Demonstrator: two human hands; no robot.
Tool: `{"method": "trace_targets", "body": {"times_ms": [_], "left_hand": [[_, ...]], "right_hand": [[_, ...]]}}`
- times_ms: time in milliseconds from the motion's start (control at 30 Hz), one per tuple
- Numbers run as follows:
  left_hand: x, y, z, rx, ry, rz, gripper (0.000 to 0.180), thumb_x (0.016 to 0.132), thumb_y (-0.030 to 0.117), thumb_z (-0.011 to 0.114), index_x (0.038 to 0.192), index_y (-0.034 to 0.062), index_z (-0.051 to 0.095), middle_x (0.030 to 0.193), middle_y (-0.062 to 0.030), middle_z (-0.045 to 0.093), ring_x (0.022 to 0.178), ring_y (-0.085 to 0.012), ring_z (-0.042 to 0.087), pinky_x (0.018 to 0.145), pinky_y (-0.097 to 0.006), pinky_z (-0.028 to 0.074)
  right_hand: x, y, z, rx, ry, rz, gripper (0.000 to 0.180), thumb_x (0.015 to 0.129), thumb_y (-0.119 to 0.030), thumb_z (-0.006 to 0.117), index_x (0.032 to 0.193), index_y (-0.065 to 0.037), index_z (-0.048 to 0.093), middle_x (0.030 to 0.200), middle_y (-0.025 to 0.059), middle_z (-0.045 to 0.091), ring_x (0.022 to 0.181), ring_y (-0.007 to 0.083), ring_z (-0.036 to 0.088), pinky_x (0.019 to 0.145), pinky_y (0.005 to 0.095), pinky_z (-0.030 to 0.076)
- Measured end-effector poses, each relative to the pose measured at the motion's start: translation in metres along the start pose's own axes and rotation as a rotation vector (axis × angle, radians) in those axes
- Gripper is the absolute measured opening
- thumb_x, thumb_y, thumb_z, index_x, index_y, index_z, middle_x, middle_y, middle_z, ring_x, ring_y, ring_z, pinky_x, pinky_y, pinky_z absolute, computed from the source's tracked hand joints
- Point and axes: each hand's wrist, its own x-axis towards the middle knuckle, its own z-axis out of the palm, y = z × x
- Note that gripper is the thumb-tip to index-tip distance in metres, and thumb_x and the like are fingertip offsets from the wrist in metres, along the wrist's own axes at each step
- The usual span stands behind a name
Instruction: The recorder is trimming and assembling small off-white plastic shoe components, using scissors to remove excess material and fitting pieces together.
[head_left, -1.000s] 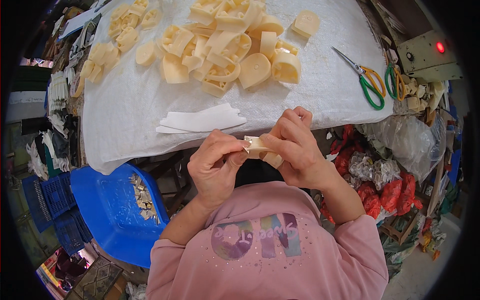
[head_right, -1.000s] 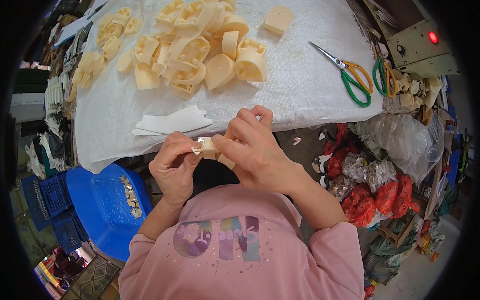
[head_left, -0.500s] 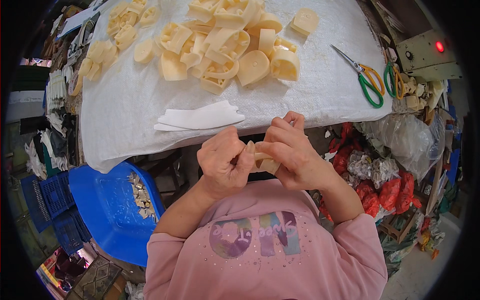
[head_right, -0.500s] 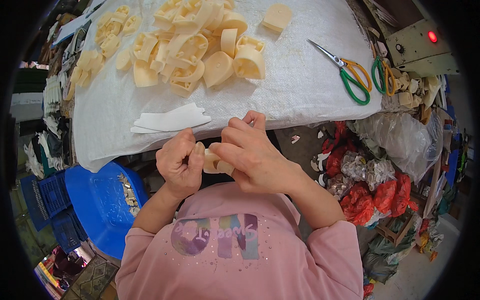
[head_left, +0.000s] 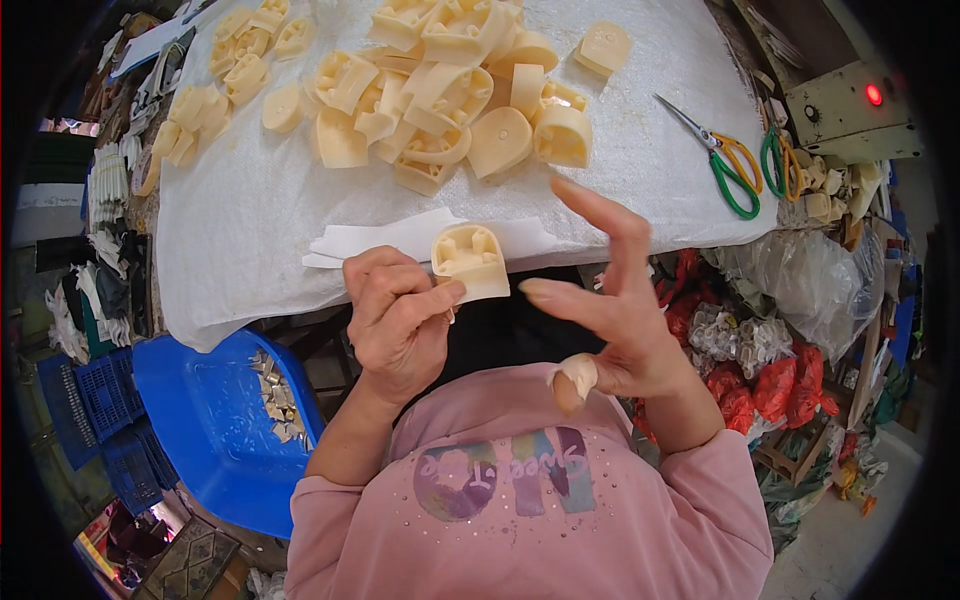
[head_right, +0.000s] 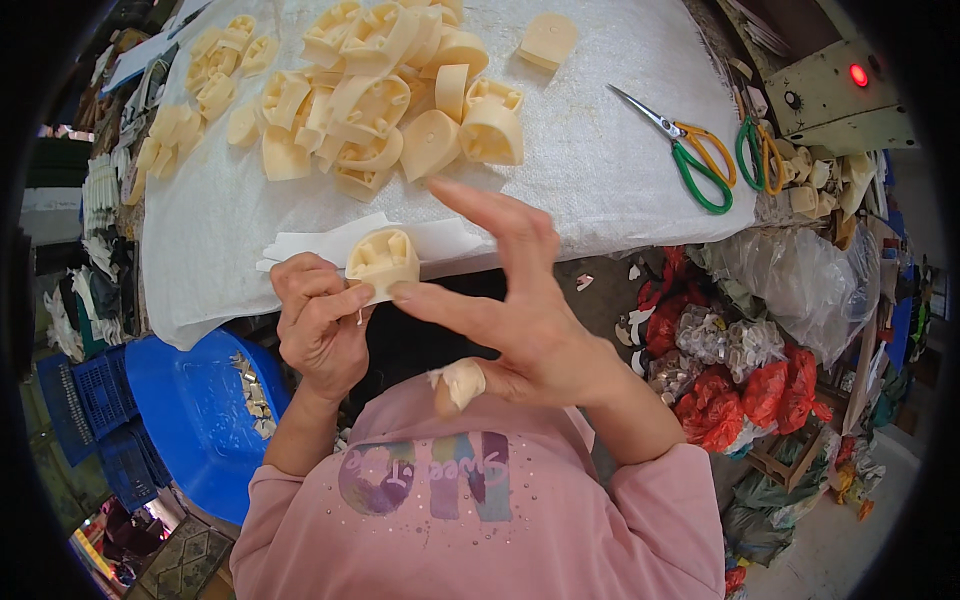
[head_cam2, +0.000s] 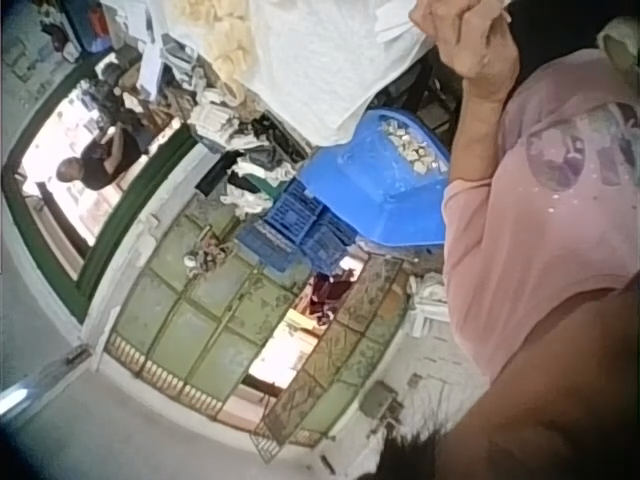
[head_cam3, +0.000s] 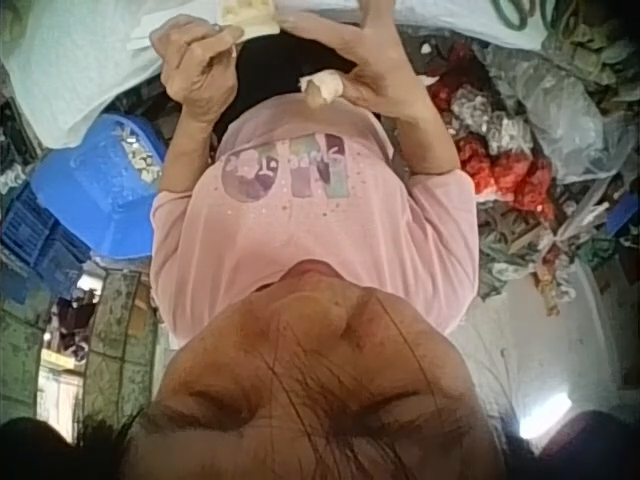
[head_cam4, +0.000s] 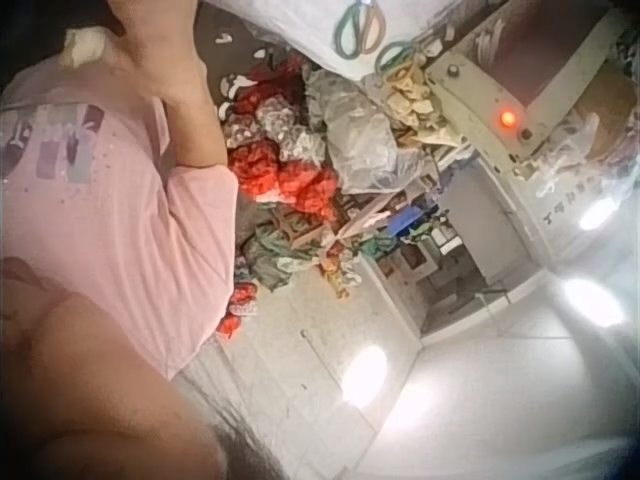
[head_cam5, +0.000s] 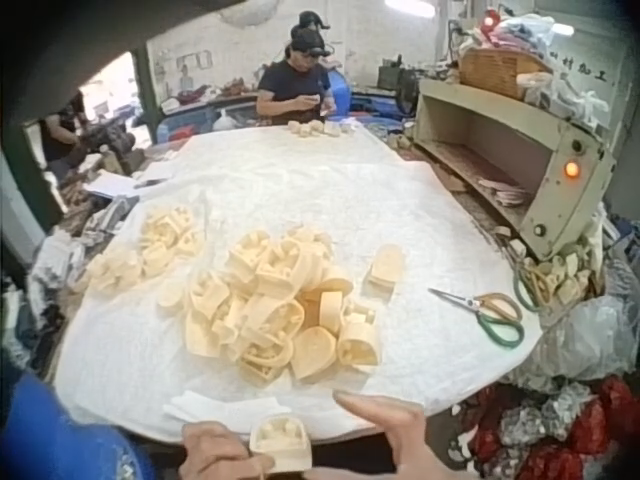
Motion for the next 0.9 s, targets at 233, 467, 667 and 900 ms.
{"method": "trace_targets", "body": {"times_ms": [233, 467, 667, 900], "left_hand": [[0.01, 0.015, 0.011, -0.23, 0.068, 0.015, 0.034, 0.06, -0.009, 0.072, 0.088, 0.0072, 0.061, 0.09, -0.0085, 0.055, 0.079, -0.0274, 0.053, 0.08, -0.039, 0.046], [0.006, 0.018, 0.012, -0.243, -0.23, 0.208, 0.023, 0.062, -0.005, 0.065, 0.082, 0.0022, 0.055, 0.096, -0.0135, 0.059, 0.069, -0.0222, 0.058, 0.058, -0.031, 0.041], [0.014, 0.032, 0.013, -0.053, -0.386, 0.201, 0.019, 0.059, -0.005, 0.064, 0.068, 0.0049, 0.051, 0.086, -0.0109, 0.055, 0.062, -0.0206, 0.051, 0.05, -0.03, 0.034], [0.016, 0.042, 0.02, 0.04, -0.426, 0.208, 0.017, 0.061, -0.004, 0.06, 0.066, 0.0073, 0.048, 0.079, -0.0095, 0.051, 0.061, -0.0208, 0.048, 0.051, -0.032, 0.033]], "right_hand": [[-0.057, 0.01, 0.056, 1.003, 0.493, 0.719, 0.031, 0.091, -0.019, 0.06, 0.114, -0.001, 0.048, 0.103, 0.012, 0.059, 0.093, 0.0192, 0.06, 0.084, 0.0359, 0.049], [-0.062, 0.011, 0.048, 1.111, 0.535, 0.625, 0.022, 0.097, -0.016, 0.047, 0.11, 0.002, 0.051, 0.104, 0.0127, 0.058, 0.1, 0.0216, 0.061, 0.086, 0.0388, 0.054], [-0.064, 0.004, 0.04, 0.989, 0.461, 0.668, 0.024, 0.097, -0.016, 0.047, 0.108, 0.005, 0.055, 0.107, 0.0129, 0.06, 0.099, 0.0185, 0.06, 0.086, 0.0357, 0.053], [-0.059, 0.0, 0.03, 0.669, 0.31, 0.633, 0.027, 0.094, -0.012, 0.048, 0.114, 0.003, 0.058, 0.101, 0.0098, 0.067, 0.09, 0.0128, 0.063, 0.079, 0.0246, 0.049]]}}
